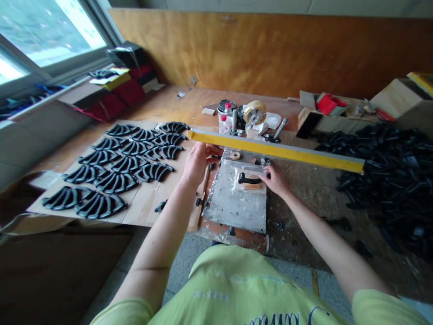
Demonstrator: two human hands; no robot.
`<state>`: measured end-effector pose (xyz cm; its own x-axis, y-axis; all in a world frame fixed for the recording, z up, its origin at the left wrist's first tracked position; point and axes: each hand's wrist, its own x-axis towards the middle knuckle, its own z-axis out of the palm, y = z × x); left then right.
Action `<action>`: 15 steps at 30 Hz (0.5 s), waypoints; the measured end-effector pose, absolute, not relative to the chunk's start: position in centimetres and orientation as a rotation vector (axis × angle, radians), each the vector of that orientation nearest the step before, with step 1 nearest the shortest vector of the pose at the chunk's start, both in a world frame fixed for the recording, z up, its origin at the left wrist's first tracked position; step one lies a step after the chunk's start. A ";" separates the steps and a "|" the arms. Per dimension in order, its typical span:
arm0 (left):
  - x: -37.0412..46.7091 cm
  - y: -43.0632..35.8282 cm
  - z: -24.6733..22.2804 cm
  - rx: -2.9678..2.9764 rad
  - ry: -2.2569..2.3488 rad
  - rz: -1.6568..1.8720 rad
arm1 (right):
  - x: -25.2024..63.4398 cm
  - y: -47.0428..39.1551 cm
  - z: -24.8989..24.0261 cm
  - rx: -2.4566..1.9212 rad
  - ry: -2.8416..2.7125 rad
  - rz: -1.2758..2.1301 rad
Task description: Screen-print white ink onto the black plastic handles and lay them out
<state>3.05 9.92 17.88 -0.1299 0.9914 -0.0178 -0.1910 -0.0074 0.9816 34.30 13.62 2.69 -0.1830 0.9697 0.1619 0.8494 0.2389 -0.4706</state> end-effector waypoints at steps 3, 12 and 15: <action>3.9 8.6 15.5 0.937 1.195 1.393 | 31.7 11.7 2.0 -1.455 -2.383 0.338; 3.7 -1.0 5.6 0.527 1.388 1.176 | 18.1 4.2 7.2 -0.934 -2.546 0.289; -2.3 -3.6 3.3 0.444 1.681 1.315 | 12.2 2.9 6.1 -0.777 -2.624 0.482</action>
<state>-2.29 -3.55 3.27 -0.5065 0.7419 -0.4394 -0.2476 0.3629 0.8983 12.22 2.94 6.10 -0.7835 0.5724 0.2418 0.4491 0.7905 -0.4164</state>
